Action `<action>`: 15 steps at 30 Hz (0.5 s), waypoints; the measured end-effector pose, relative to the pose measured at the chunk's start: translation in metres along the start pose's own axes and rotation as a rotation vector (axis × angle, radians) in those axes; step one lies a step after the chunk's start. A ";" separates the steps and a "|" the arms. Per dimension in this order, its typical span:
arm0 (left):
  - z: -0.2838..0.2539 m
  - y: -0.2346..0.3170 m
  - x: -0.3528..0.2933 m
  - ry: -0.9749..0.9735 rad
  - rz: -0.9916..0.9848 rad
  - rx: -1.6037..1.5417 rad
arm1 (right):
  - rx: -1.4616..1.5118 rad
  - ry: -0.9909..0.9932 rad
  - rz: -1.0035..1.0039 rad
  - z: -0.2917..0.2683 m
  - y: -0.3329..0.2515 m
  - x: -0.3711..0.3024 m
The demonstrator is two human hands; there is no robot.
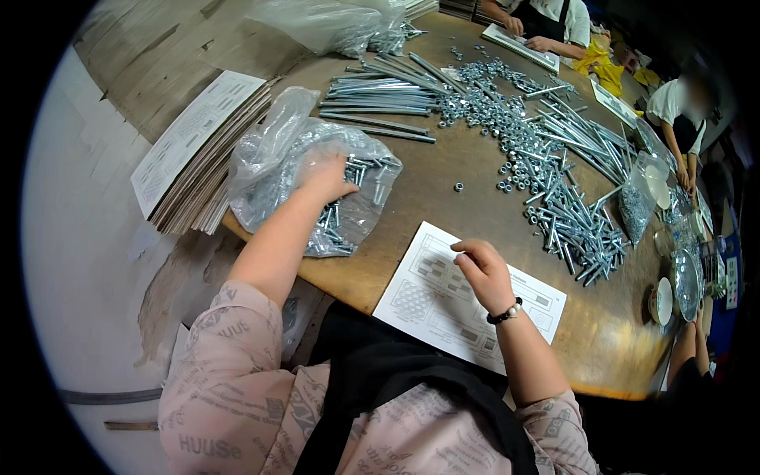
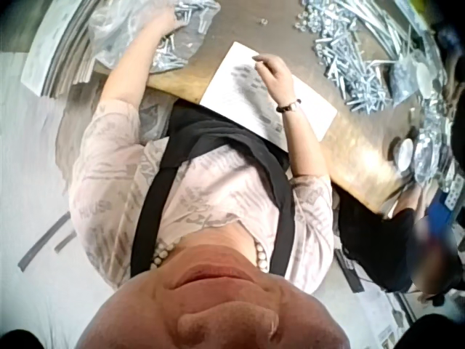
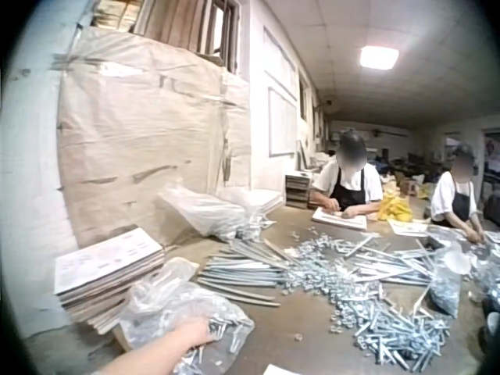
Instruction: The person sorts metal fasteners including nuts, bolts, and rods on a table, arranging them into neat rows on a printed instruction sheet. They repeatedly pick items from piles and plastic bags, place them on the sheet, and adjust the layout.
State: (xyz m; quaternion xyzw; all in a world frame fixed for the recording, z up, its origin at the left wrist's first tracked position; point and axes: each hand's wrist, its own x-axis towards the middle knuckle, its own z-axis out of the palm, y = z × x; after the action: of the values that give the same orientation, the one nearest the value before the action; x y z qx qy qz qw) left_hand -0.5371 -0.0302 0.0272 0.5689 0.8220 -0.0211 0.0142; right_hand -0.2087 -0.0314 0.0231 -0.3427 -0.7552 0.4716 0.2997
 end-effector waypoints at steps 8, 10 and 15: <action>0.013 0.004 -0.025 0.141 0.167 -0.138 | -0.148 -0.096 -0.101 0.033 0.003 0.046; 0.014 0.014 -0.029 -0.029 -0.101 -0.440 | -0.249 -0.126 -0.063 0.041 0.001 0.060; 0.035 0.012 -0.052 0.130 0.413 -0.109 | -0.518 -0.152 -0.180 0.067 0.006 0.097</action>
State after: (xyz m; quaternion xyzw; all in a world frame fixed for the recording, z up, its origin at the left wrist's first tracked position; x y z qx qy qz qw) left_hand -0.5076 -0.0759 -0.0053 0.7239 0.6870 0.0633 -0.0041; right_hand -0.3162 0.0138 0.0049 -0.3031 -0.8982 0.2588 0.1854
